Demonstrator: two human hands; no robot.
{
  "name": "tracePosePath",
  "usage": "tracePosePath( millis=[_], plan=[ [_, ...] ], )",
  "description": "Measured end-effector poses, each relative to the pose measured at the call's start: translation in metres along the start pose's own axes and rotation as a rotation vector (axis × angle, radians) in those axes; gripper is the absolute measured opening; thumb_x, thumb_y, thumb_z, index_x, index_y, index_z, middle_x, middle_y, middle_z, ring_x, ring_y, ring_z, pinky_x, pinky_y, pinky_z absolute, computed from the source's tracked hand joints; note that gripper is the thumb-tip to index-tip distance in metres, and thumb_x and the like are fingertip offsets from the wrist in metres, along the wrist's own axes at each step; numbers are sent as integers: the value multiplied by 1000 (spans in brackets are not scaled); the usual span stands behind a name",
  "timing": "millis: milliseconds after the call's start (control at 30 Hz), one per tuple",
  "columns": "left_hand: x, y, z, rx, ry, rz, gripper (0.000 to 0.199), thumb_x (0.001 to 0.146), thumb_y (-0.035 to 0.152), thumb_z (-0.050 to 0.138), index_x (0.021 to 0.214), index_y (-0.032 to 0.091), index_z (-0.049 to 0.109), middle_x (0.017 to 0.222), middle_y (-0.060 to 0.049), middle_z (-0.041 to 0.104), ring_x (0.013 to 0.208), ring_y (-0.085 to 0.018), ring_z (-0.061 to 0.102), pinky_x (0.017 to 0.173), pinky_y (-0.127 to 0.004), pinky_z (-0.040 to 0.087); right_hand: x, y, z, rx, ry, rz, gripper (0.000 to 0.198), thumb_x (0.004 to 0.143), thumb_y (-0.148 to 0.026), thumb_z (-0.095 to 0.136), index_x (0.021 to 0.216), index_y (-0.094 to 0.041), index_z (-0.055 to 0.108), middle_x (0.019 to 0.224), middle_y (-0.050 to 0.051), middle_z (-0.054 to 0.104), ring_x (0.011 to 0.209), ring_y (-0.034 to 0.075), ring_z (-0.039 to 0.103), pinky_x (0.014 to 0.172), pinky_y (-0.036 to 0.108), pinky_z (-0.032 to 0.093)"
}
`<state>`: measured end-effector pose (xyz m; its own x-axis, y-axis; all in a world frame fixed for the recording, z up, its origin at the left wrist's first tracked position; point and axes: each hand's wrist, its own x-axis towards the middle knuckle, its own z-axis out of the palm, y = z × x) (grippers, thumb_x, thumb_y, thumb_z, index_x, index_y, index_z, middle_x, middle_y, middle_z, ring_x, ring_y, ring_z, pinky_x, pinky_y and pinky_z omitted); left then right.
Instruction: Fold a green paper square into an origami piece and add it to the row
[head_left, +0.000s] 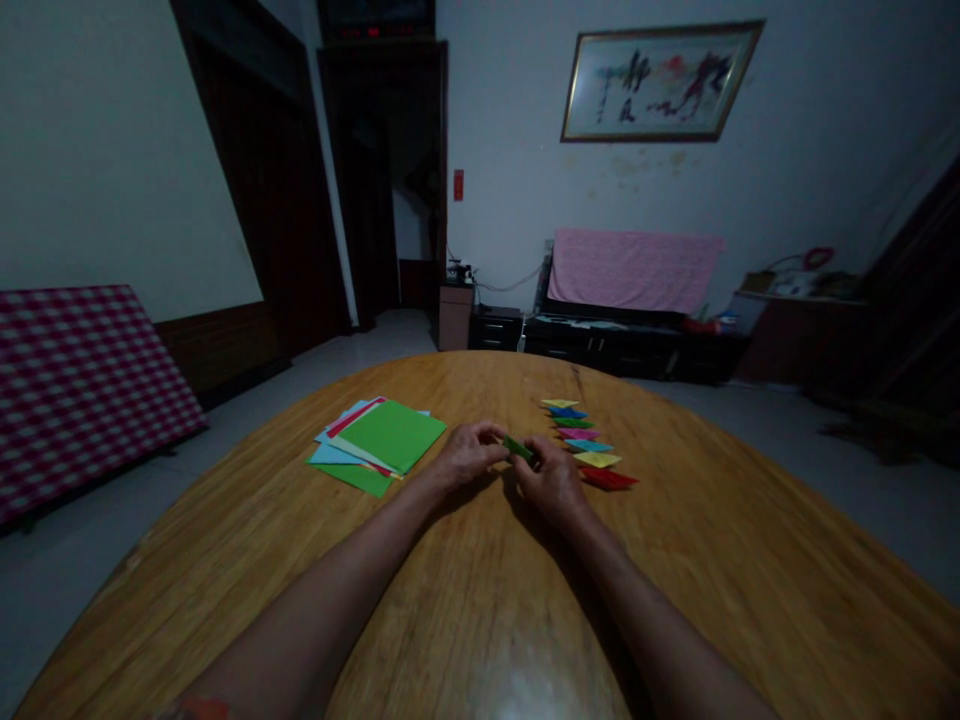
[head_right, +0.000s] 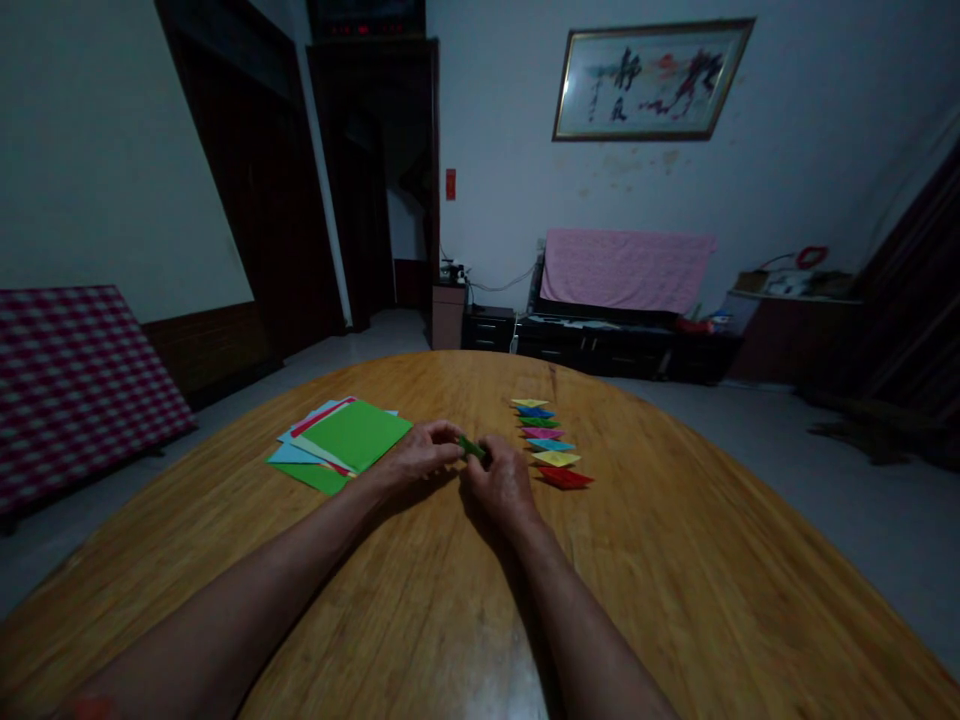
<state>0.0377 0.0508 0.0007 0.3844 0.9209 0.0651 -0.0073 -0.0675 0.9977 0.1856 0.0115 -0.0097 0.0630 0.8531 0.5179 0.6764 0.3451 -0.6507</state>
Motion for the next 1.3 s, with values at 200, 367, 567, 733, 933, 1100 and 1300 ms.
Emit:
tracePosePath(
  millis=[200, 367, 567, 733, 933, 1100, 1300],
  plan=[
    [-3, 3, -3, 273, -11, 126, 11, 70, 22, 58, 74, 13, 62, 56, 4, 52, 48, -6, 44, 49, -19, 31, -3, 1, -2, -215, 9, -201, 12, 74, -14, 50, 79, -16, 61, 78, 5, 60, 74, 17, 54, 66, 26, 37],
    [-5, -1, -6, 446, -19, 219, 12, 71, 20, 54, 73, 12, 63, 59, 4, 54, 54, -7, 45, 53, -19, 34, -5, 3, -5, -246, -26, -221, 9, 78, -16, 52, 81, -16, 60, 78, 5, 57, 75, 17, 53, 67, 26, 36],
    [-4, -5, -12, 919, -36, 410, 13, 71, 16, 52, 72, 14, 64, 73, -2, 60, 70, -13, 53, 65, -23, 40, -8, -4, -8, -455, -139, -278, 9, 79, -16, 52, 79, -17, 61, 81, 6, 57, 76, 18, 50, 69, 28, 33],
    [-6, -1, -16, 1244, -153, 368, 17, 76, 23, 50, 76, 16, 66, 80, -5, 62, 72, -17, 54, 66, -26, 40, -11, -9, -9, -468, -292, -220, 15, 77, -17, 52, 85, -19, 65, 83, 5, 60, 76, 17, 52, 67, 26, 33],
    [-11, 12, -23, 1238, -303, 338, 21, 76, 28, 51, 78, 18, 70, 73, -3, 64, 66, -14, 52, 59, -24, 35, -4, -20, -23, -388, -476, -80, 16, 72, -18, 54, 80, -18, 67, 78, 4, 64, 71, 15, 55, 60, 24, 32],
    [-12, 20, -24, 1168, -364, 235, 31, 82, 30, 44, 71, 14, 69, 61, -1, 59, 55, -11, 45, 54, -24, 31, -1, -26, -31, -300, -520, -5, 20, 79, -24, 50, 74, -17, 68, 69, 3, 65, 62, 13, 54, 54, 24, 30],
    [-14, 25, -16, 1243, -265, 249, 32, 83, 27, 42, 74, 14, 69, 71, -7, 64, 60, -14, 48, 57, -25, 32, -2, -21, -25, -256, -426, 48, 23, 82, -30, 51, 78, -18, 69, 70, 3, 68, 63, 13, 57, 54, 23, 31]
  ],
)
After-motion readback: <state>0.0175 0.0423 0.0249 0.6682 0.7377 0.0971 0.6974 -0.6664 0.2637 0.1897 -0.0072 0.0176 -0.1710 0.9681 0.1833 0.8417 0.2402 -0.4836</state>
